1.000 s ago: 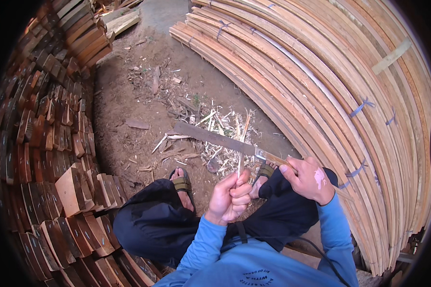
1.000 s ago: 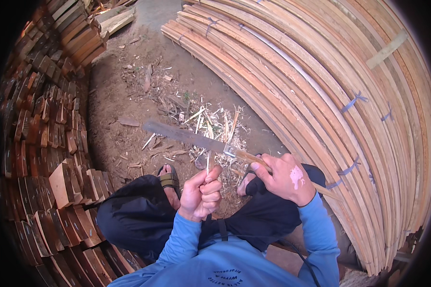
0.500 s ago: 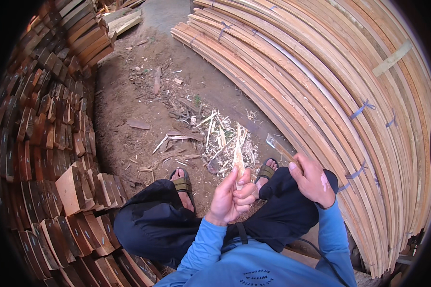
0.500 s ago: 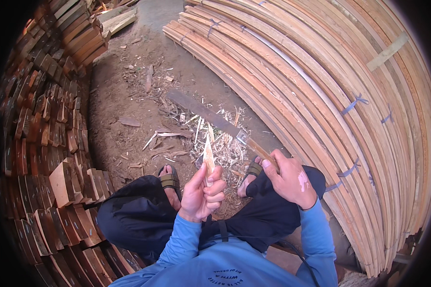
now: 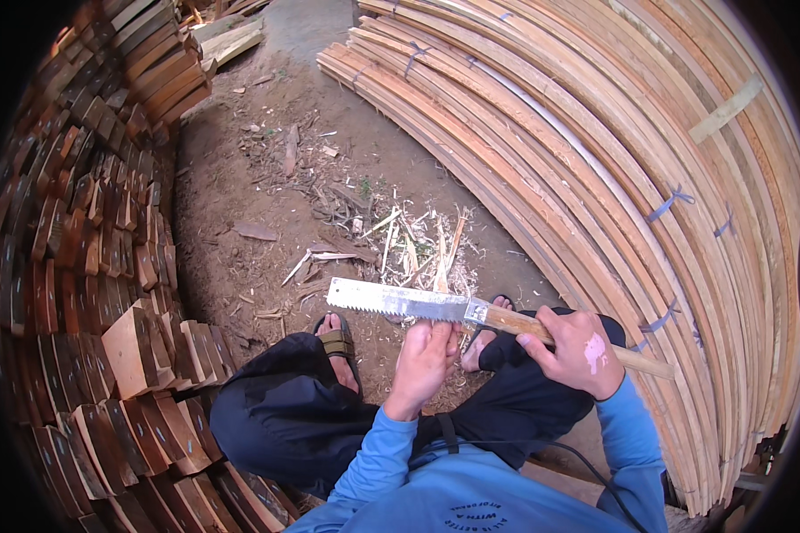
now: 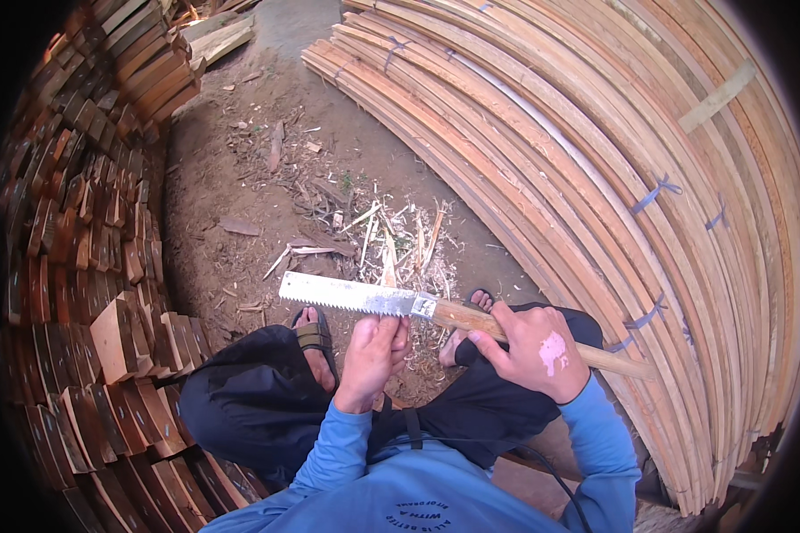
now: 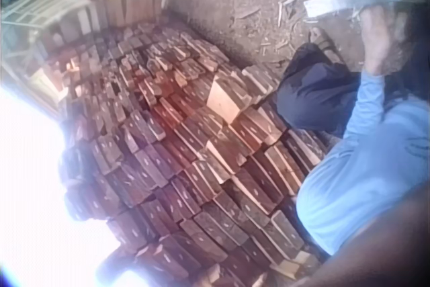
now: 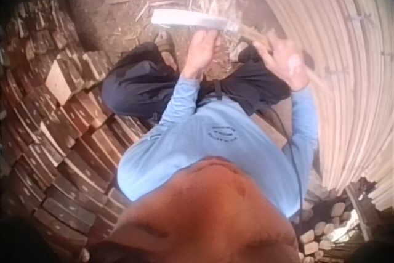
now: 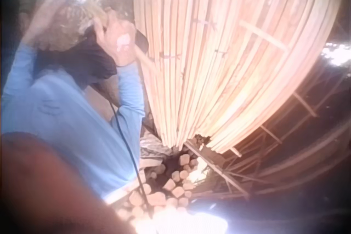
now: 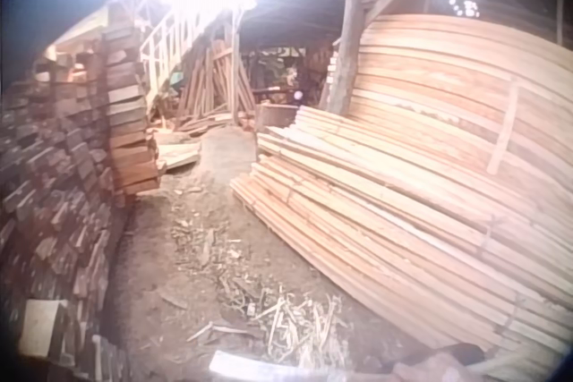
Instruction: The person uses a saw to shave and smooth the surface of a small wooden strip while sitting on a block, surrounded by stacks of lumber.
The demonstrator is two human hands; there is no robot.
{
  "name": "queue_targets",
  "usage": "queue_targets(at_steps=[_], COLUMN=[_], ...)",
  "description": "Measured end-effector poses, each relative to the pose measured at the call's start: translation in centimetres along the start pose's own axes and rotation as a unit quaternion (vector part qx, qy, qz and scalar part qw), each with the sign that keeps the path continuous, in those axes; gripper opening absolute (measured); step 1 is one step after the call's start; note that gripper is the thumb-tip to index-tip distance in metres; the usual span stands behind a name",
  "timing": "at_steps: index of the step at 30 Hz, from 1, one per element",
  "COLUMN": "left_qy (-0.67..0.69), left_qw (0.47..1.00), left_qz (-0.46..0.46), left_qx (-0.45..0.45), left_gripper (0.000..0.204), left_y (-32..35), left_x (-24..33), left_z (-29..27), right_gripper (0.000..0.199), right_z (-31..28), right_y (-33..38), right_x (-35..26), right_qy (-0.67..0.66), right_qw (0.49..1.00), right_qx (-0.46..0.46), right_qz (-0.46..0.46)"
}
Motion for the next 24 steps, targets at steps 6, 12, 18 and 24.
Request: queue_targets(at_steps=[6, 12, 18, 24], left_qy=[-0.067, -0.069, -0.172, -0.302], left_qw=[0.991, 0.989, 0.953, 0.882], left_qz=[0.115, 0.132, 0.208, 0.302], left_qx=[-0.011, 0.024, 0.140, 0.200], left_gripper=[0.023, 0.021, 0.027, 0.029], left_y=[0.5, -0.8, -1.9, -0.3], left_x=[0.3, 0.9, 1.0, 3.9], left_z=[1.0, -0.2, -2.9, -1.8], right_gripper=[0.041, 0.039, 0.037, 0.038], right_z=[0.2, 1.0, 1.2, 2.6], right_y=[-1.4, -0.7, -0.5, 0.2], right_x=[3.5, 2.6, 1.8, 0.8], right_qy=[0.023, -0.043, -0.095, -0.058], right_qw=[0.993, 0.990, 0.988, 0.996], right_qx=[0.099, 0.117, 0.098, 0.046], right_qz=[0.058, 0.068, 0.073, 0.052])
Point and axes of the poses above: each hand's wrist, its own y-axis away from the middle knuckle, its own z-axis out of the palm, x = y × z, the point moved 10 cm from there along -y, towards the middle knuckle, and after that the axes turned 11 degrees about x, right-handed, at the moved point
